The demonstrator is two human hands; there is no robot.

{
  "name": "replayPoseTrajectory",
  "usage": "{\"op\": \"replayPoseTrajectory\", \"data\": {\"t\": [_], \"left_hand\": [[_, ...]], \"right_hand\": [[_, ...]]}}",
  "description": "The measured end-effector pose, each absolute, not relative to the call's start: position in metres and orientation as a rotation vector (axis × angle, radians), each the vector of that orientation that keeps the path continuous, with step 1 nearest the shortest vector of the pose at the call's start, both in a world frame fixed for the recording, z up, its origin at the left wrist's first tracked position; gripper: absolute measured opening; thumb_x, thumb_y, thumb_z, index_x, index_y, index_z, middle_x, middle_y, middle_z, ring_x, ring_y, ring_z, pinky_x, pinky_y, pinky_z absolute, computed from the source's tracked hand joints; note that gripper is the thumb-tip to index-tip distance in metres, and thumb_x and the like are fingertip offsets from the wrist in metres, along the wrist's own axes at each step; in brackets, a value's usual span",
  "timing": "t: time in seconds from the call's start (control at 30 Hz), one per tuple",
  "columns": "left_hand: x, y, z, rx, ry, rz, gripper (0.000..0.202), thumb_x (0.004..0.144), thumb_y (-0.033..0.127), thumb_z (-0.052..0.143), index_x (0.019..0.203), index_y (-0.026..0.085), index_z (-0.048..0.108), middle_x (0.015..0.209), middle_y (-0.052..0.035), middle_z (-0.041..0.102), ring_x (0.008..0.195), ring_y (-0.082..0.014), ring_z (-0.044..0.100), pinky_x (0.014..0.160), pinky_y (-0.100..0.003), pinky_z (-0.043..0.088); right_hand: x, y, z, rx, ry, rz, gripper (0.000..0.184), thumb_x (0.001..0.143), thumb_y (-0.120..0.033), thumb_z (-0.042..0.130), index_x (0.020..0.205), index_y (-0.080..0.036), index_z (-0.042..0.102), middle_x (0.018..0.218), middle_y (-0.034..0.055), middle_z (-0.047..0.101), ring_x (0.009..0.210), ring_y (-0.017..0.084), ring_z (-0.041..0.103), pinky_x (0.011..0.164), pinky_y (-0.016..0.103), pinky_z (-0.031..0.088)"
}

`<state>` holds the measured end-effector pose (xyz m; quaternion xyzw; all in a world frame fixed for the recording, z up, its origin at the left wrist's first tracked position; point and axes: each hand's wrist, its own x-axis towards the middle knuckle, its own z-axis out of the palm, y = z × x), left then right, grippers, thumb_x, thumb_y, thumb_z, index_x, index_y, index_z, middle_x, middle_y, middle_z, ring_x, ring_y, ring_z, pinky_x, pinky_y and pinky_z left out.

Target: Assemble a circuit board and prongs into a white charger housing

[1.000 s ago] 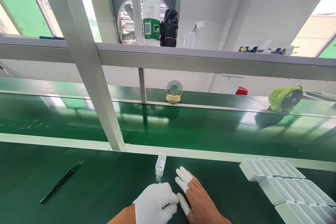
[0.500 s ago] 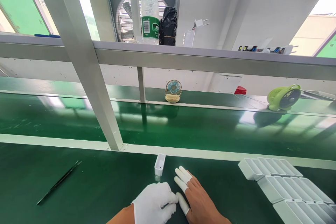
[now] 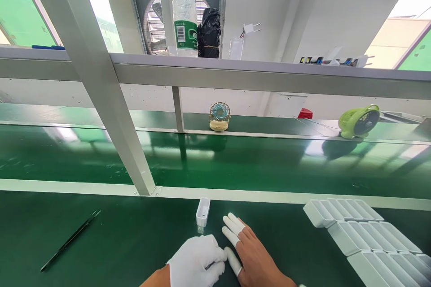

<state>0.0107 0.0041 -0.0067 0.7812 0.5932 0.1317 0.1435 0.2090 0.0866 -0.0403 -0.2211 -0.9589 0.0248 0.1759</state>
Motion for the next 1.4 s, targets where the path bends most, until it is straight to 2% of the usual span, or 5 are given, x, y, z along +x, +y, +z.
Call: {"op": "replayPoseTrajectory", "data": {"t": [0.3, 0.5, 0.73, 1.2, 1.4], "left_hand": [[0.009, 0.003, -0.02, 2.313, 1.704, 0.47, 0.012, 0.089, 0.021, 0.062, 0.085, 0.029, 0.071, 0.079, 0.0042, 0.068, 0.072, -0.014, 0.062, 0.062, -0.029, 0.036], [0.009, 0.002, -0.032, 2.315, 1.713, 0.664, 0.018, 0.093, 0.025, 0.057, 0.081, 0.027, 0.071, 0.075, 0.0022, 0.065, 0.068, -0.0127, 0.058, 0.061, -0.025, 0.04], [0.01, 0.004, -0.02, 2.272, 1.693, 0.522, 0.02, 0.092, 0.024, 0.055, 0.086, 0.029, 0.074, 0.077, 0.0022, 0.067, 0.07, -0.0132, 0.06, 0.06, -0.024, 0.042], [0.01, 0.008, -0.017, 2.206, 1.723, 0.42, 0.014, 0.088, 0.022, 0.061, 0.086, 0.029, 0.072, 0.079, 0.0034, 0.068, 0.073, -0.0138, 0.062, 0.062, -0.025, 0.04], [0.009, 0.009, -0.017, 2.326, 1.683, 0.355, 0.011, 0.085, 0.019, 0.062, 0.076, 0.025, 0.067, 0.077, 0.0034, 0.066, 0.071, -0.0128, 0.06, 0.06, -0.028, 0.035]], "right_hand": [[0.207, 0.085, -0.033, -0.662, -2.764, 0.052, 0.049, 0.092, -0.011, 0.05, 0.14, -0.008, 0.059, 0.146, 0.0187, 0.056, 0.136, 0.04, 0.052, 0.109, 0.06, 0.048], [0.208, 0.087, -0.042, -0.658, -2.752, 0.119, 0.048, 0.091, -0.011, 0.052, 0.138, -0.013, 0.06, 0.147, 0.0162, 0.056, 0.138, 0.038, 0.051, 0.11, 0.061, 0.046], [0.209, 0.089, -0.047, -0.649, -2.685, 0.224, 0.031, 0.099, -0.023, 0.051, 0.122, -0.018, 0.071, 0.134, 0.0134, 0.067, 0.131, 0.032, 0.059, 0.118, 0.058, 0.038], [0.21, 0.094, -0.057, -0.675, -2.709, 0.292, 0.031, 0.097, -0.032, 0.055, 0.12, -0.02, 0.073, 0.123, 0.013, 0.072, 0.125, 0.033, 0.063, 0.118, 0.059, 0.038], [0.208, 0.088, -0.042, -0.655, -2.699, 0.173, 0.039, 0.094, -0.018, 0.052, 0.13, -0.015, 0.067, 0.138, 0.0166, 0.064, 0.137, 0.035, 0.052, 0.115, 0.058, 0.042]]}}
